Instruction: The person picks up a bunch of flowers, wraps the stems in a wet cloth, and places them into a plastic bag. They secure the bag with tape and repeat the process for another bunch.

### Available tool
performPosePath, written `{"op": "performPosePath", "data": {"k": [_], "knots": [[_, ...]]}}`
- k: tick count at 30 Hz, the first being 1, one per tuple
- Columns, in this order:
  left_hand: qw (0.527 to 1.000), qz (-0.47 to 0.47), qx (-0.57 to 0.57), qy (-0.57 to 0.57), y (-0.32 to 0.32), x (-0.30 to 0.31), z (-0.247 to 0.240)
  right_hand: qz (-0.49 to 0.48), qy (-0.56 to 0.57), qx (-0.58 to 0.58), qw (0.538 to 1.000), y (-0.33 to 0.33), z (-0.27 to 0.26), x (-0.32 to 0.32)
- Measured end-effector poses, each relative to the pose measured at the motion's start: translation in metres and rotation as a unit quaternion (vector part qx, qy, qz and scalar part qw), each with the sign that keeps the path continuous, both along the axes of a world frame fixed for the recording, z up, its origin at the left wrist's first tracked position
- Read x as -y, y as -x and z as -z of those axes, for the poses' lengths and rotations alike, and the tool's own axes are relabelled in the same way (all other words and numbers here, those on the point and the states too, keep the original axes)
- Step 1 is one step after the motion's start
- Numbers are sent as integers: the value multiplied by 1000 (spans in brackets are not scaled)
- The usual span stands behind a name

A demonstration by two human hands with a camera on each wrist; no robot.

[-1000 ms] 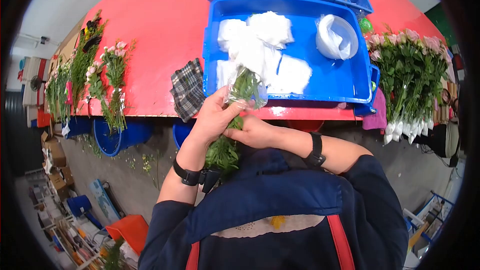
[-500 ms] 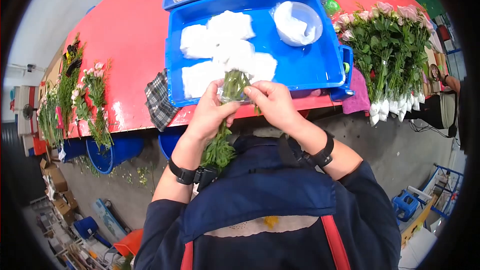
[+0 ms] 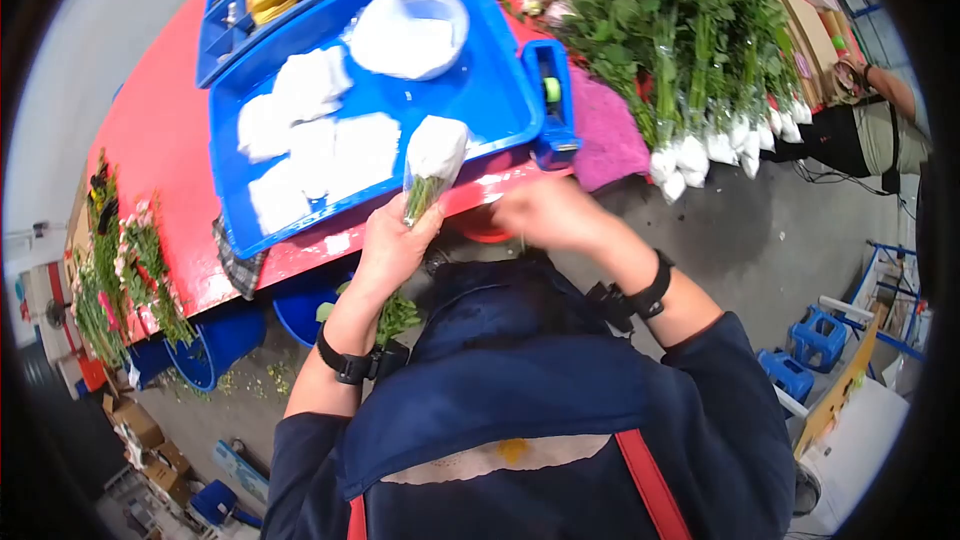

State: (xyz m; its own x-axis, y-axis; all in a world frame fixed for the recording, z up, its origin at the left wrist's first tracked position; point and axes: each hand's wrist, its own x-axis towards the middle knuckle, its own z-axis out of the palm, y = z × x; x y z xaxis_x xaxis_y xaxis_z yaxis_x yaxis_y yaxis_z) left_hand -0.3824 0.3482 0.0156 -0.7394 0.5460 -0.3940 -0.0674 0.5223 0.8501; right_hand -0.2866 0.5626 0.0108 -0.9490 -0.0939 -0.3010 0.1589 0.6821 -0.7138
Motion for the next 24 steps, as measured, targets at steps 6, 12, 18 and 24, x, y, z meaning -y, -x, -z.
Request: {"op": "performPosePath", "data": {"k": [6,12,18,24], "knots": [[983,165,-19,80,-40,-64,44,262,2,15,965,5,69,-123],[959,247,-12,136,-65,-117,87,236,-25,43,970,29,69,-114],[966,253,-7,50,-69,-145,101,167,56,-19,984,-34,11,-94],[928,262,263,34,-67,-159,19,322,332,-32,886,-120,47,-81]]}}
